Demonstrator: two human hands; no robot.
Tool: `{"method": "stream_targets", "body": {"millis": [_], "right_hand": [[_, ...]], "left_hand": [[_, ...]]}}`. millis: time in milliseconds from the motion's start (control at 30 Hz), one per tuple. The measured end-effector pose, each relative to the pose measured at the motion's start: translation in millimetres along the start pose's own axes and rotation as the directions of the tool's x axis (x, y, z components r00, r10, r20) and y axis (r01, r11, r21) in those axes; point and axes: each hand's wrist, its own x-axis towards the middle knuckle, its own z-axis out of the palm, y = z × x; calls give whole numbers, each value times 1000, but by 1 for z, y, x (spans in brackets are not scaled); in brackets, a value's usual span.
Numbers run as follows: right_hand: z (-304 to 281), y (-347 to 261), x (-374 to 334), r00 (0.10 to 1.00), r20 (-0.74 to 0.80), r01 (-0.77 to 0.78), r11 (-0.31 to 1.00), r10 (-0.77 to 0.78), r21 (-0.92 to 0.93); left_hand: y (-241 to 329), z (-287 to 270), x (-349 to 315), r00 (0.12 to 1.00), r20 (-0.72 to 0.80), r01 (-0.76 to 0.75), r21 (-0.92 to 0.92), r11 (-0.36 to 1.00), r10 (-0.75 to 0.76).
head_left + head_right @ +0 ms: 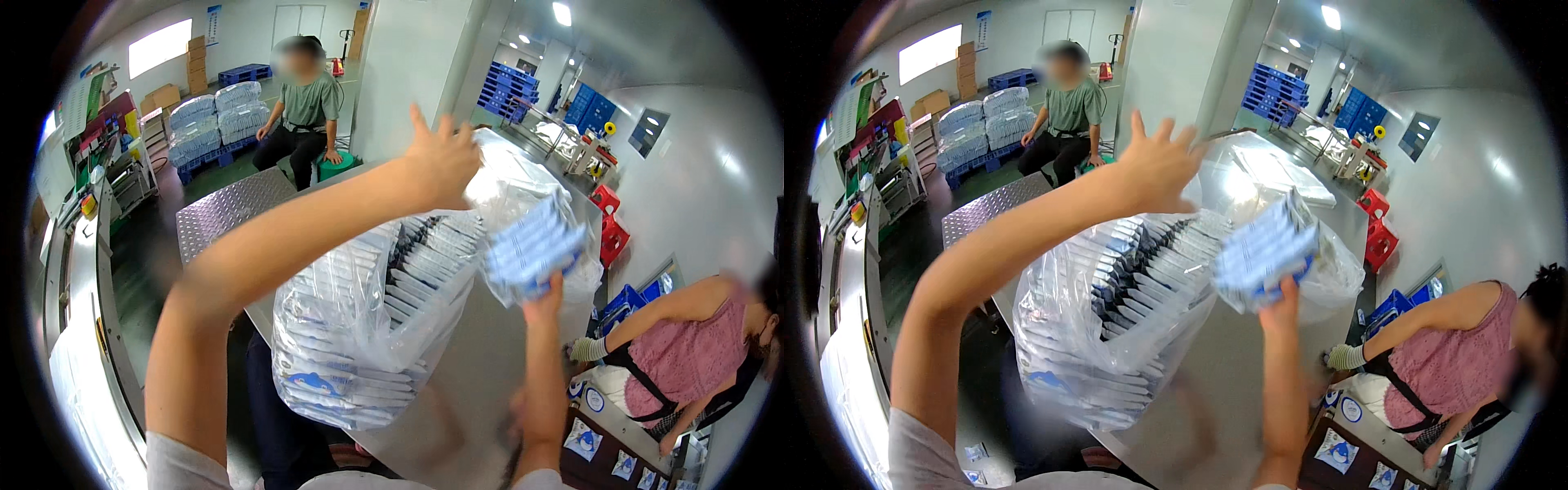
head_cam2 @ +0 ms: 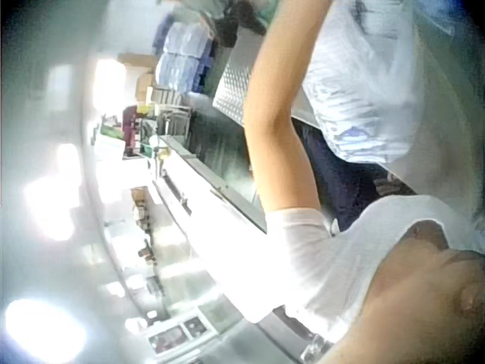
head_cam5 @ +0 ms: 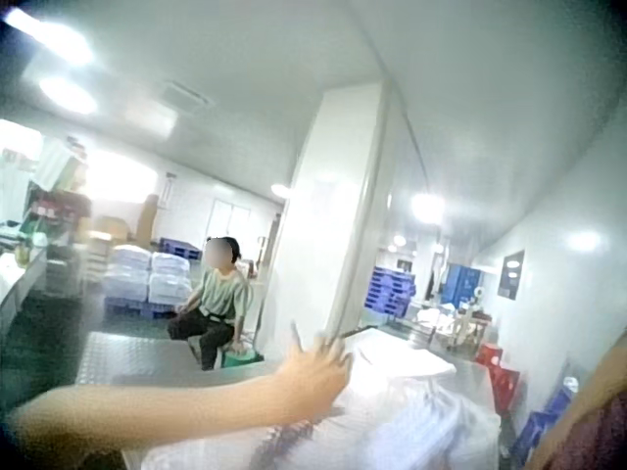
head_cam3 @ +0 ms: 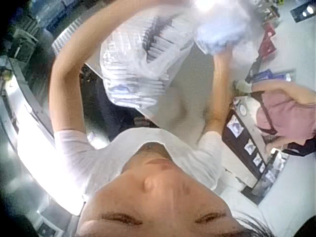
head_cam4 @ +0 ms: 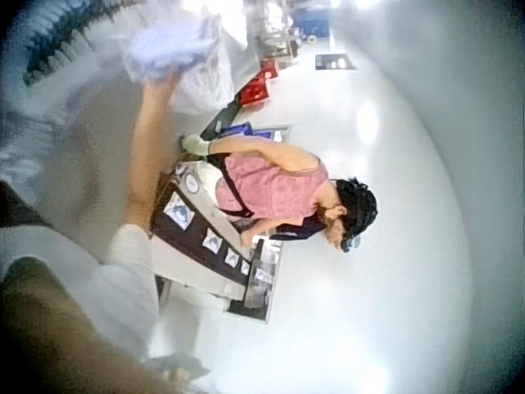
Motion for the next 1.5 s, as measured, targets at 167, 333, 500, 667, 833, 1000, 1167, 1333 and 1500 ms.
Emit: {"method": "stream_targets", "body": {"millis": [167, 333, 500, 667, 833, 1000, 1167, 1333, 1500], "right_hand": [[49, 39, 94, 996, -86, -43, 952, 18, -303], [85, 64, 147, 993, 44, 22, 206, 105, -978], [151, 158, 183, 835, 222, 470, -443, 504, -763], [168, 208, 163, 786, 31, 305, -344, 617, -888], [156, 156, 123, 864, 286, 413, -258, 414, -873], [53, 35, -1, 891, 256, 301, 65, -376, -951], [-18, 49, -220, 958, -264, -259, -58, 113, -964], [-36, 73, -347, 928, -367, -354, -146, 68, -924], [-33, 91, -366, 960, -244, -276, -337, -135, -900]], "left_hand": [[-80, 51, 30, 912, 404, 105, -59, 993, -73], [-141, 25, 9, 941, -69, 294, -319, 901, -331], [-137, 35, 3, 902, -72, 325, -538, 778, -427], [-130, 36, -16, 949, 0, 270, -523, 808, -316], [-124, -7, -60, 942, 42, 287, -619, 731, -334], [-28, -81, -145, 949, -130, 70, -798, 599, -285], [103, -54, -228, 840, -149, -226, -970, 87, 521], [246, 66, -295, 841, 38, -29, -993, 115, 539], [297, 117, -324, 852, 296, -30, -796, 605, 433]]}}
